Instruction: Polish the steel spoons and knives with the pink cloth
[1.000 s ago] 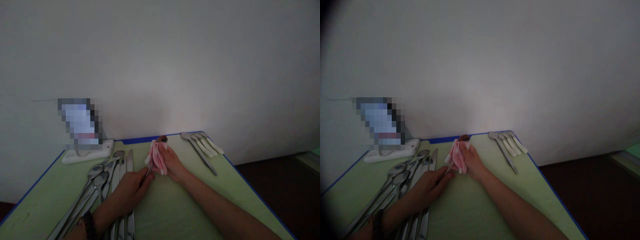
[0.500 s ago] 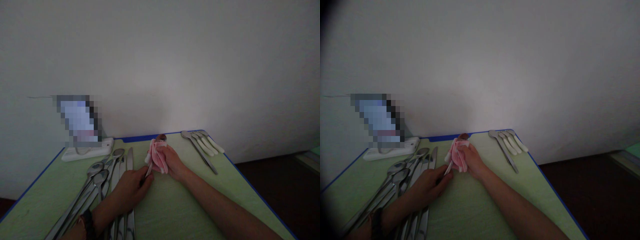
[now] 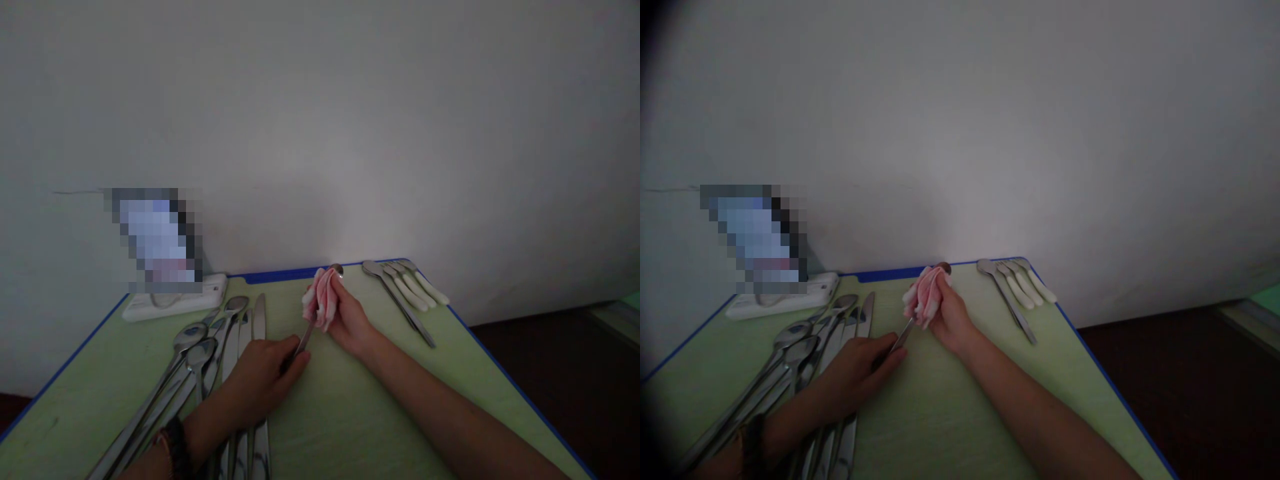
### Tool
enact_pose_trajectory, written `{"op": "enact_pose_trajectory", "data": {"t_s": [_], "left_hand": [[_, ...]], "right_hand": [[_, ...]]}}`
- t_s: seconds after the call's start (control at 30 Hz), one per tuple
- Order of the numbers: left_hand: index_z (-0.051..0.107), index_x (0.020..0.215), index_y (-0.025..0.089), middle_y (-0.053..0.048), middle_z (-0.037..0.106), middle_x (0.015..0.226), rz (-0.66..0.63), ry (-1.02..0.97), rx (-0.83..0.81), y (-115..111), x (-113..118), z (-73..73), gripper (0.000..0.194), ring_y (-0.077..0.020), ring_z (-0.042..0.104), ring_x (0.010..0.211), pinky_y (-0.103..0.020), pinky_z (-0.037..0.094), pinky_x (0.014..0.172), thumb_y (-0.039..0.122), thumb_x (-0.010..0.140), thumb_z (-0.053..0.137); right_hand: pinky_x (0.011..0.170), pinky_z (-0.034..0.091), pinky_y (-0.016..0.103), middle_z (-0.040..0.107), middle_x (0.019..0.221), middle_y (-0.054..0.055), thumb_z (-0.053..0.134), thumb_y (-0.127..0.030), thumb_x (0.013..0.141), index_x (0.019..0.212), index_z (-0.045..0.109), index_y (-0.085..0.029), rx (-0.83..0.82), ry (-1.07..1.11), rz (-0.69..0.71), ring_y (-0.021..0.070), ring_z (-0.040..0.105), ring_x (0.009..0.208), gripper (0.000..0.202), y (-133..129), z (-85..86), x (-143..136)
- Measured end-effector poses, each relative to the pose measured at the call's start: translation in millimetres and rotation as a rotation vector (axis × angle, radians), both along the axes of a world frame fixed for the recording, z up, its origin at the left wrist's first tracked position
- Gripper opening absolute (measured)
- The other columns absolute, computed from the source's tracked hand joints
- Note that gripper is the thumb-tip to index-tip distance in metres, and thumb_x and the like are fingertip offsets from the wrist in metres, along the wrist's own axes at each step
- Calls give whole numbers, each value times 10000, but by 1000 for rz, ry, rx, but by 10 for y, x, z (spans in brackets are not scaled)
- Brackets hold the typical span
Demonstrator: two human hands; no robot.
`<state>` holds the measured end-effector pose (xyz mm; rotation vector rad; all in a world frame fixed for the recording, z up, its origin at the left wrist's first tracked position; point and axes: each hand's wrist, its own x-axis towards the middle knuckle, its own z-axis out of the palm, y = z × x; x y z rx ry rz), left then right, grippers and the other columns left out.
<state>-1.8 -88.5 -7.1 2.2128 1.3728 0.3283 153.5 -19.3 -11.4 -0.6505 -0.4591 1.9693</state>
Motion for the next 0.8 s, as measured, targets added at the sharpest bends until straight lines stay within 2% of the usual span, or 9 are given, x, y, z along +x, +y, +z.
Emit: {"op": "enact_pose_trajectory", "data": {"t_s": [0.23,0.43,0.67,0.8], "left_hand": [[446,672,197,19,472,573,-36,24,25,-13,-3,6,323,-132,469,532,-244,267,548,382,904,319],[475,680,195,18,510,575,-32,43,28,-18,20,31,278,-130,485,533,-234,275,541,359,883,380],[485,681,192,12,533,578,-20,59,41,-15,23,14,273,-134,494,537,-233,275,538,362,874,396],[484,685,193,15,536,582,-18,58,23,-18,28,30,263,-131,495,543,-231,281,545,362,869,405]], "right_hand": [[553,487,263,663,712,40,449,-219,855,876,593,-125,32,-70,93,139,599,597,173,-4,-50,22],[377,367,208,669,677,67,454,-246,792,942,586,-122,110,-141,184,156,584,494,235,6,-98,46],[419,441,227,652,624,45,444,-212,774,871,606,-126,71,-170,159,143,577,477,208,-1,-47,23],[490,479,248,671,687,55,446,-201,780,880,602,-132,53,-153,148,145,599,542,198,3,-50,24]]}}
